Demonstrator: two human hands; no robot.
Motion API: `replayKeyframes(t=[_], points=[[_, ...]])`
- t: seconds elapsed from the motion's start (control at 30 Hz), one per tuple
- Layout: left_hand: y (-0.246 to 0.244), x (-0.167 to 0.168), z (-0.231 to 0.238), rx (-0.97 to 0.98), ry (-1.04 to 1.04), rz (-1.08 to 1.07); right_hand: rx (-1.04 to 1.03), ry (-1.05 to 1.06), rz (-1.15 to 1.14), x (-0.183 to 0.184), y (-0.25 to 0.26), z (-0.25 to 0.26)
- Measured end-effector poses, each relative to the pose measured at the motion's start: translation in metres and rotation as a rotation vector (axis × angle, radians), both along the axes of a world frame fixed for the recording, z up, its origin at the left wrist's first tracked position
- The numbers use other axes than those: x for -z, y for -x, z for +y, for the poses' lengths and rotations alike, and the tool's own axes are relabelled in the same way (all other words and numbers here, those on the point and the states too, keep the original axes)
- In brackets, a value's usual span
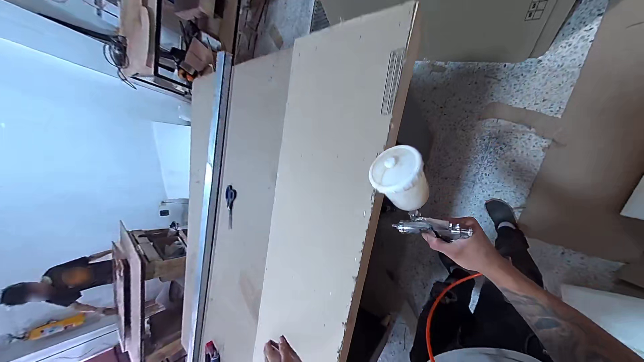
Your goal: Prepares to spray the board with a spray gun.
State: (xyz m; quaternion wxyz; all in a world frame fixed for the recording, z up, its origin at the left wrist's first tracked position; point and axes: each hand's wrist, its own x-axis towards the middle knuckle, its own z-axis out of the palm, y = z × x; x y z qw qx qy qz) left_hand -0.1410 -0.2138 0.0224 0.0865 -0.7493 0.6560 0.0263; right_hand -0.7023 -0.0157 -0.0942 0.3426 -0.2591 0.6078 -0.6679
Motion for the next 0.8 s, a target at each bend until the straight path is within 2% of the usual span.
replayKeyframes(t=[0.17, 0.4, 0.57, 0.7, 0.8], points=[[-0.107, 0.015, -0.003, 0.283, 0.040, 0.065, 0.051, -0.031, -0.059, -0.010, -0.100, 0.036], [-0.186, 0.027, 0.012, 0.517, 0.120, 0.120, 0.058, -0.048, -0.036, -0.013, -0.225, 0.072], [-0.197, 0.032, 0.030, 0.504, 0.136, 0.180, 0.046, -0.095, -0.093, -0.017, -0.317, 0.097], [-0.199, 0.036, 0.027, 0.469, 0.167, 0.231, 0.070, -0.054, -0.132, 0.001, -0.402, 0.109], [-0.219, 0.042, 0.024, 0.466, 0.174, 0.215, 0.076, -0.067, -0.151, 0.006, -0.473, 0.125]])
